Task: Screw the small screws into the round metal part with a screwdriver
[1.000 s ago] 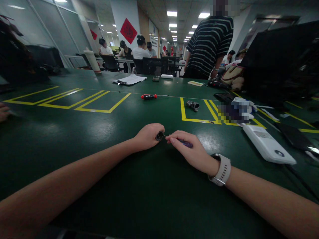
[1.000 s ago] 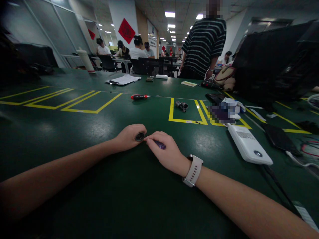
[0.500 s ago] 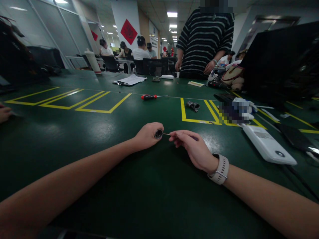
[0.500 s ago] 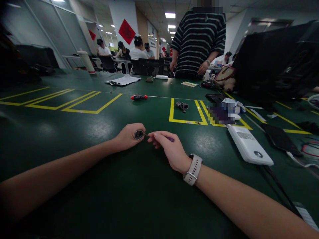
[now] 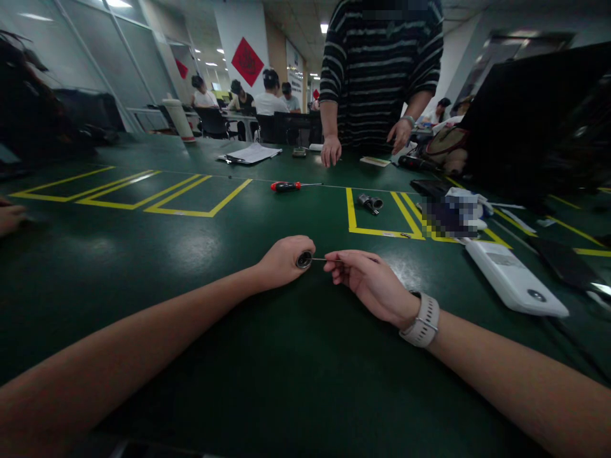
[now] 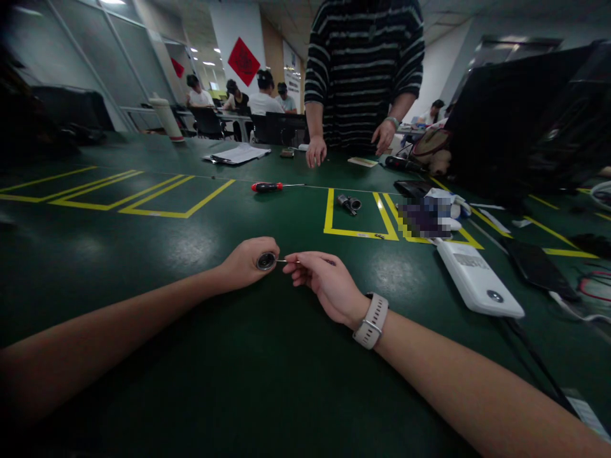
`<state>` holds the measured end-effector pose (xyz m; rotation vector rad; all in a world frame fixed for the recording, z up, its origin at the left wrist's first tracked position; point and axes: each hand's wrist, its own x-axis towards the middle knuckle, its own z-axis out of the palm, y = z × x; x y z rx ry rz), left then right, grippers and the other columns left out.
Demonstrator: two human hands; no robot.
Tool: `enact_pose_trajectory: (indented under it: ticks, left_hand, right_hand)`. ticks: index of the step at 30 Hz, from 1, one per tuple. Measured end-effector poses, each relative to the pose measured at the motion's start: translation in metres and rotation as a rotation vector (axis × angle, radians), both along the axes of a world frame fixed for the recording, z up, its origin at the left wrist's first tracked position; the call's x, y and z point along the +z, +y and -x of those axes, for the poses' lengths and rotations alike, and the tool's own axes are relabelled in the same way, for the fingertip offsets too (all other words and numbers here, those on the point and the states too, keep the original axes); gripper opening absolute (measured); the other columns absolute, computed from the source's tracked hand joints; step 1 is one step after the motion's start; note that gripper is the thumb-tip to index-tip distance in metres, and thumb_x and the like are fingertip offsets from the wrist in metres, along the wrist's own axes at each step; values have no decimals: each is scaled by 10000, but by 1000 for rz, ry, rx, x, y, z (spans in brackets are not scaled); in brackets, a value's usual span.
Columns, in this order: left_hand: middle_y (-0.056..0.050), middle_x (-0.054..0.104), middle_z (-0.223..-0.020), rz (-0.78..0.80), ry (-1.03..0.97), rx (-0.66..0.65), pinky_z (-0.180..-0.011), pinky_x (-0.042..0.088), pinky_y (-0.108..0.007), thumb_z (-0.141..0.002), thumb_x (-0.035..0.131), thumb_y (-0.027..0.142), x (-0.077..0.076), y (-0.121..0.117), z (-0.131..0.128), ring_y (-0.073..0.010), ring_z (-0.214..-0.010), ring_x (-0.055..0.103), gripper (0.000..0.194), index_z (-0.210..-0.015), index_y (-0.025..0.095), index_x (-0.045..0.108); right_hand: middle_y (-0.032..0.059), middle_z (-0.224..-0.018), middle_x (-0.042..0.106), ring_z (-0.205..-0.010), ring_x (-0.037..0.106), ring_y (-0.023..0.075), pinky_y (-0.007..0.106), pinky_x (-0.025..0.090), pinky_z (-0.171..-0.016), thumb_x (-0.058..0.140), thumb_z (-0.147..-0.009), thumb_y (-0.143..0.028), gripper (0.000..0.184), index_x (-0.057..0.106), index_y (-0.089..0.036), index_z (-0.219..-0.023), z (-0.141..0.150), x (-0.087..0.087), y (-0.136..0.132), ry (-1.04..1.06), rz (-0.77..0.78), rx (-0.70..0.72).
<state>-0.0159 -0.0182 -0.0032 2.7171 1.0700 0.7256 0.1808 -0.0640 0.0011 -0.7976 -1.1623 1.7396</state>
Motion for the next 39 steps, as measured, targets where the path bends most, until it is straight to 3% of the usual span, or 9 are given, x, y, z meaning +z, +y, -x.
enact_pose_trajectory:
  ticks: [4, 10, 19, 39]
  left_hand:
    - [0, 526, -694, 47, -31, 17, -602, 402, -242, -723, 504, 115, 1, 0, 0, -123, -643, 509, 44, -710, 157, 500]
    - [-9, 528, -701, 27, 40, 47, -609, 404, -251, -733, 500, 114, 2, 1, -3, -134, -656, 513, 47, -705, 152, 505]
    - [-5, 524, -688, 2, 90, 38, -593, 394, -248, -724, 488, 93, 2, -1, -3, -131, -636, 501, 73, -694, 158, 507]
    - [-8, 518, -683, -7, 153, 7, -631, 388, -273, -716, 481, 90, 3, 0, -4, -147, -653, 494, 82, -688, 165, 500]
  right_hand:
    - [39, -818, 653, -745, 564, 125, 281, 429, -690, 549, -824, -262, 180, 697, -167, -866, 2, 1, -1, 38, 33, -20]
    - [46, -876, 659, -796, 570, 153, 317, 437, -727, 573, -816, -308, 192, 697, -187, -896, 5, 2, -10, -192, -210, -116]
    - [50, -808, 650, -744, 562, 141, 301, 425, -690, 585, -787, -278, 171, 695, -153, -823, 1, 0, -1, -19, -20, -44]
    - [39, -739, 640, -699, 549, 142, 296, 406, -648, 557, -791, -265, 177, 694, -156, -769, -1, -5, 1, 0, -44, -77]
